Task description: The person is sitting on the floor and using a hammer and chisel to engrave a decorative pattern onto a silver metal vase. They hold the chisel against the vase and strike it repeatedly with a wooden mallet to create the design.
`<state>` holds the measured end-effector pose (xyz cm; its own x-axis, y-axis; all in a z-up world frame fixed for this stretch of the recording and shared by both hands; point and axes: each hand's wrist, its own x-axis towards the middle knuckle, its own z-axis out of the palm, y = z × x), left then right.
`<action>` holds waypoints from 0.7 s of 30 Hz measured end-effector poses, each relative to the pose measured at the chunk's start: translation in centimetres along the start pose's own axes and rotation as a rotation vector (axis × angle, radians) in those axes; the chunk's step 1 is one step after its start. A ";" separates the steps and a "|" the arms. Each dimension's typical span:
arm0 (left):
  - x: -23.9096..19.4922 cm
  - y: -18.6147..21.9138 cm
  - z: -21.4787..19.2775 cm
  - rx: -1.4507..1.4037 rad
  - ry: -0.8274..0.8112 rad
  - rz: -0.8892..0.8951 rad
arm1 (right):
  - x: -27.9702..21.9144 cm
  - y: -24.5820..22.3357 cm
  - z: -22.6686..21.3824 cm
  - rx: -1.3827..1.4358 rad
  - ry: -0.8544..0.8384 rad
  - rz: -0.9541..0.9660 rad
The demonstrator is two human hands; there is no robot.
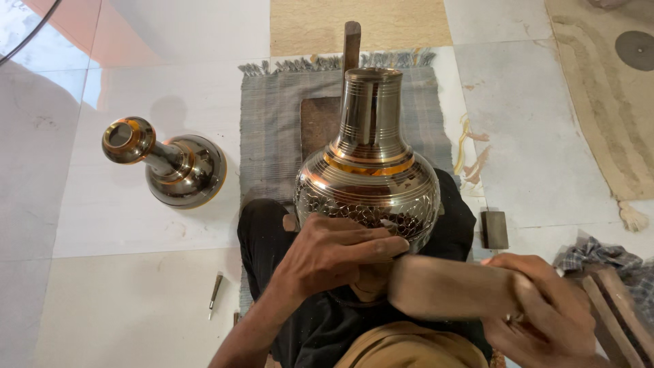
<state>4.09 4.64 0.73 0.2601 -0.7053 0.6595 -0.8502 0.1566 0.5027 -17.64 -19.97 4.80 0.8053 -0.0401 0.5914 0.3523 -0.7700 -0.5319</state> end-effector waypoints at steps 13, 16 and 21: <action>-0.9 -0.8 0.4 -0.058 0.021 -0.010 | -1.1 0.4 -0.6 -0.250 -0.145 0.157; -1.0 -0.9 0.5 -0.034 0.039 -0.014 | -0.5 -0.2 -0.1 -0.076 -0.056 0.267; -1.6 -1.3 1.0 0.028 -0.001 0.015 | 1.2 -0.4 -0.8 0.031 -0.035 0.087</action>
<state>4.34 4.84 -1.55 0.2466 -0.7037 0.6664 -0.8666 0.1477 0.4766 -17.16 -20.17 6.25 0.8494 -0.0836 0.5210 0.2942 -0.7447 -0.5991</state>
